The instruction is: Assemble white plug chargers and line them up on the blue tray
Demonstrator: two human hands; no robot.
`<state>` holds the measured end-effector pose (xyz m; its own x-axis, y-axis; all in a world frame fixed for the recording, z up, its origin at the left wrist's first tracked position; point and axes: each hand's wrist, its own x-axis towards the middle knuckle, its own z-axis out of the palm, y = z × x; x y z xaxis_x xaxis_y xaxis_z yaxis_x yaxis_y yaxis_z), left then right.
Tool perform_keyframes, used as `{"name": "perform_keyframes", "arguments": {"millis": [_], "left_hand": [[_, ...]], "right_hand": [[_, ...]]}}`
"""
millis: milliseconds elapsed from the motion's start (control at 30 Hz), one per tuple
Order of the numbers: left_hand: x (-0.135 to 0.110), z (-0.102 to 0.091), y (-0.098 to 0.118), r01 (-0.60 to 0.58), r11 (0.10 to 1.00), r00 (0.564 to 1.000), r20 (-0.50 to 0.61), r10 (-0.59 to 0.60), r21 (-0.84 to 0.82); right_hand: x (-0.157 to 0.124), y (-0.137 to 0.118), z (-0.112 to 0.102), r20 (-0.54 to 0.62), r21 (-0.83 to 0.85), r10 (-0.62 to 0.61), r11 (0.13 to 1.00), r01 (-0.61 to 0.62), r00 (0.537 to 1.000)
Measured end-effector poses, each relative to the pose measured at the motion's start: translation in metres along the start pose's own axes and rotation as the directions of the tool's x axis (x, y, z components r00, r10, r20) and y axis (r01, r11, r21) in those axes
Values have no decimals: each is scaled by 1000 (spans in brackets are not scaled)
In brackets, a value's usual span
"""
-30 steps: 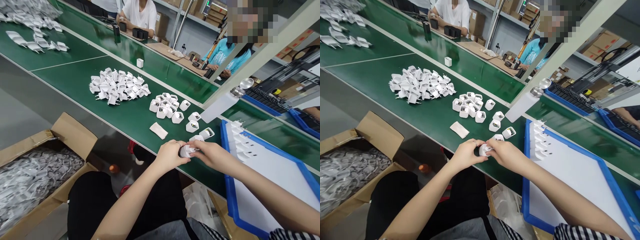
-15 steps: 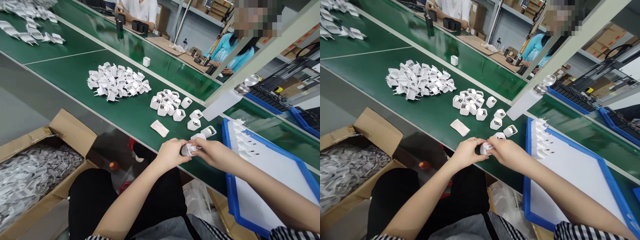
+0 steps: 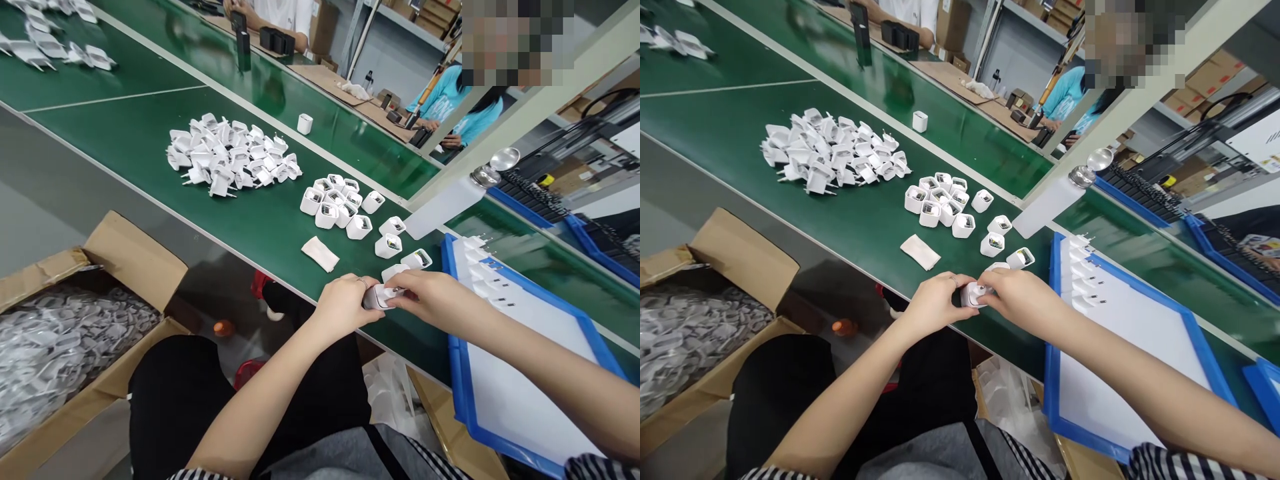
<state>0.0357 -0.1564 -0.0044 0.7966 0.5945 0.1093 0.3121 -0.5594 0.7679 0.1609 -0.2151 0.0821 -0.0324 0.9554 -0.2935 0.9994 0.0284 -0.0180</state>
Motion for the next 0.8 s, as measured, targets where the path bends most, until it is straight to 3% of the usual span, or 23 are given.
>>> {"name": "perform_keyframes", "arguments": {"millis": [167, 333, 500, 800], "left_hand": [[-1, 2, 0, -7, 1000, 1000, -26, 7, 0], [-2, 2, 1, -9, 1000, 999, -36, 9, 5], [-1, 1, 2, 13, 1000, 1000, -8, -13, 6], [3, -1, -1, -8, 999, 998, 55, 10, -36]], "right_hand": [[1, -1, 0, 13, -44, -15, 999, 15, 1000], [0, -8, -1, 46, -196, 13, 981, -3, 999], [3, -14, -6, 158, -382, -33, 920, 92, 987], [17, -8, -14, 382, -341, -131, 900, 271, 915]]}}
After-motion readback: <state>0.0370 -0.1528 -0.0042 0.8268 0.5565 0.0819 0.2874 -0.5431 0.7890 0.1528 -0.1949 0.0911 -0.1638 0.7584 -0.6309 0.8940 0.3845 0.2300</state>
